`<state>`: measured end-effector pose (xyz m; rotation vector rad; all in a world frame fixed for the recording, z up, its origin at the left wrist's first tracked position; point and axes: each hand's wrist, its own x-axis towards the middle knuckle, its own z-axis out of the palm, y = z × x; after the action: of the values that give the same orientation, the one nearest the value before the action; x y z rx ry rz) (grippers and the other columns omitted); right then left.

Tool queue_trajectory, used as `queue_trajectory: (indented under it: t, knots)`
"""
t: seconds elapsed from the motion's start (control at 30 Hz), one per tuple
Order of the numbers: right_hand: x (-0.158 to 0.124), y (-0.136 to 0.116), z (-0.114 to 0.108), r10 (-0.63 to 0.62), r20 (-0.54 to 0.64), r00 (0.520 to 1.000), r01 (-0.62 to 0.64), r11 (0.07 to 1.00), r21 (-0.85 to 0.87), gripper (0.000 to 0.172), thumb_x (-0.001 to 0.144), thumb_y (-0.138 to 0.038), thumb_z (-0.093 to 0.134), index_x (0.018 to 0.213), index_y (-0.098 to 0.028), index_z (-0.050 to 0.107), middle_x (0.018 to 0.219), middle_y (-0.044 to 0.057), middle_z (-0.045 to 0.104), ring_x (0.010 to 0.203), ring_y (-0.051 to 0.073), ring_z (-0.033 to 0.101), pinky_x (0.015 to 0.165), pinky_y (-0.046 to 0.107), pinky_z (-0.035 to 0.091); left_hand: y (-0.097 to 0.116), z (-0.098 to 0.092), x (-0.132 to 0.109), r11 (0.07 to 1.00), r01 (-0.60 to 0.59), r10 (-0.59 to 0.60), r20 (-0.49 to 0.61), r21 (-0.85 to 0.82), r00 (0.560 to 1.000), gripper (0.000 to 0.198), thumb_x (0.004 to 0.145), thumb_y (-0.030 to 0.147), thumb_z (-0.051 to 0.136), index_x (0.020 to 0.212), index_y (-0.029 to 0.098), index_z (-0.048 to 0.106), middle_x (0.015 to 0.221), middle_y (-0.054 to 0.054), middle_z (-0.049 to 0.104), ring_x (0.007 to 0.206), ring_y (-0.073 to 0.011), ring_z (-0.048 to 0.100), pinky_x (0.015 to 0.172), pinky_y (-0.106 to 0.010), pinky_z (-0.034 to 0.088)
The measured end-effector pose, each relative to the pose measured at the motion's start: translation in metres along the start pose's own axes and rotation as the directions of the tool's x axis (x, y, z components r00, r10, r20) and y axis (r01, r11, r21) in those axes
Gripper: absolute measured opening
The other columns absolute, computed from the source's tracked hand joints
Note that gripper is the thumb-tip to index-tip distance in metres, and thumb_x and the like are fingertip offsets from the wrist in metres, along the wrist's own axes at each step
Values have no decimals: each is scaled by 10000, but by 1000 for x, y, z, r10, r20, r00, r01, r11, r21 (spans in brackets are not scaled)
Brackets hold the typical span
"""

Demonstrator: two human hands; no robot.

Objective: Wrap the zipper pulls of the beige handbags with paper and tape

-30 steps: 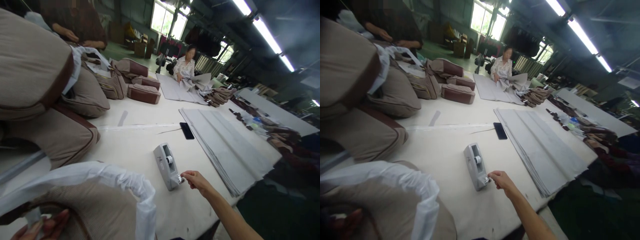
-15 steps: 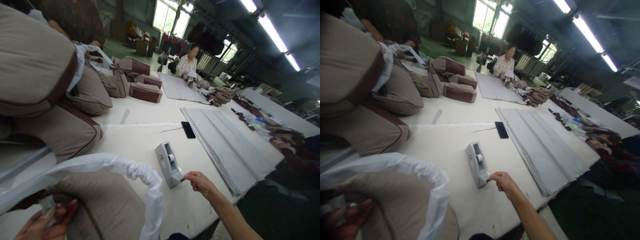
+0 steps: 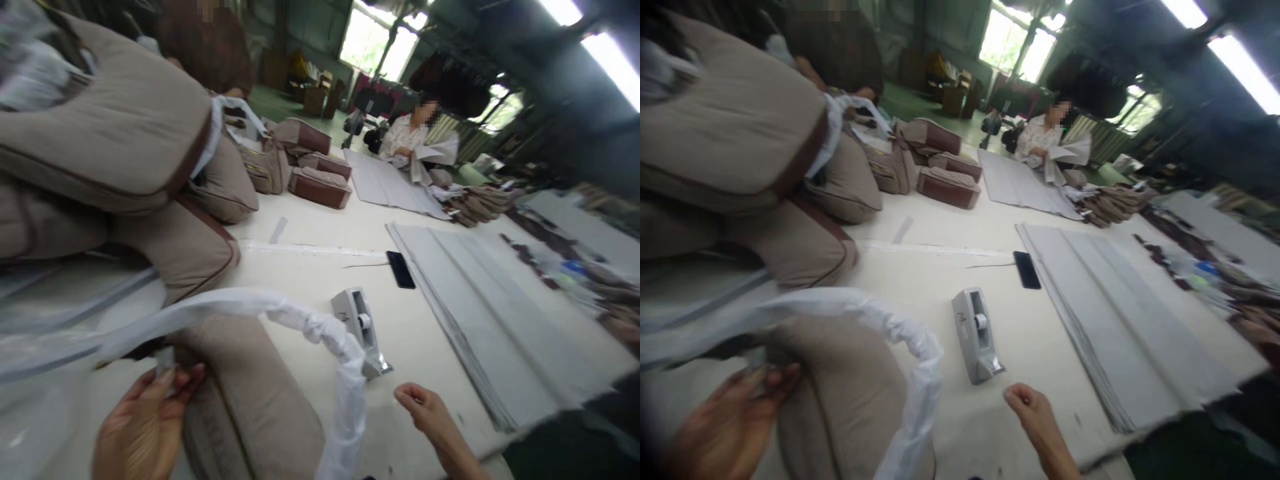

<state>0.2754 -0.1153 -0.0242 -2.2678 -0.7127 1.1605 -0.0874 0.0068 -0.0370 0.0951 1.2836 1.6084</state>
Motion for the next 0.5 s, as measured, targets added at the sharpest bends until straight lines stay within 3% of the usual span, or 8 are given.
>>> queue_trajectory:
  t: [0.03, 0.1, 0.17, 0.23, 0.37, 0.43, 0.5]
  knots:
    - [-4, -15, 2, -112, 22, 993, 113, 993, -46, 256, 643, -409, 606, 635, -160, 550, 517, -43, 404, 474, 80, 319, 434, 209, 238, -1, -1, -2, 999, 25, -23, 47, -45, 999, 201, 479, 93, 687, 604, 168, 549, 483, 37, 569, 481, -119, 518, 579, -337, 540]
    - [-6, -52, 15, -273, 191, 943, 290, 954, -70, 267, 696, -430, 580, 698, -163, 567, 583, -24, 451, 514, 94, 352, 457, 214, 267, -2, -1, -6, 996, 48, -40, 112, -72, 993, 231, 496, 146, 734, 647, 163, 559, 505, 47, 574, 524, -109, 546, 657, -308, 532]
    - [-6, -95, 46, -384, 370, 846, 425, 905, -32, 269, 689, -429, 595, 674, -164, 551, 591, -18, 457, 532, 103, 376, 475, 218, 295, -3, -2, -8, 997, 33, -23, 142, -70, 990, 238, 524, 213, 751, 657, 155, 563, 526, 44, 577, 553, -116, 570, 681, -297, 519]
    - [-12, -137, 86, -471, 516, 715, 533, 845, 32, 263, 678, -409, 612, 634, -163, 529, 589, -20, 451, 556, 108, 394, 508, 221, 321, -4, -3, -8, 998, 25, -15, 151, -65, 988, 251, 539, 254, 755, 674, 150, 571, 541, 37, 586, 572, -126, 586, 683, -286, 508]
    - [-37, -201, 161, -537, 727, 428, 697, 708, 112, 175, 722, -323, 594, 670, -158, 566, 587, -33, 451, 557, 91, 386, 505, 202, 295, -3, -6, -12, 998, 2, 6, 154, -56, 988, 226, 591, 275, 733, 696, 147, 580, 554, 29, 594, 586, -126, 586, 660, -242, 476]
    - [-47, -220, 186, -525, 774, 354, 749, 654, 101, 125, 721, -277, 597, 684, -157, 592, 578, -36, 465, 549, 86, 387, 496, 195, 286, -4, -7, -13, 998, -28, 37, 185, -53, 982, 198, 648, 281, 699, 738, 143, 590, 604, 15, 612, 595, -119, 573, 637, -220, 453]
    - [-53, -232, 204, -489, 803, 339, 771, 634, 60, 111, 714, -255, 596, 665, -156, 607, 577, -29, 503, 554, 91, 412, 508, 194, 307, -6, -7, -14, 997, -51, 64, 221, -63, 973, 183, 697, 290, 660, 790, 147, 594, 683, -2, 631, 628, -124, 568, 636, -219, 438]
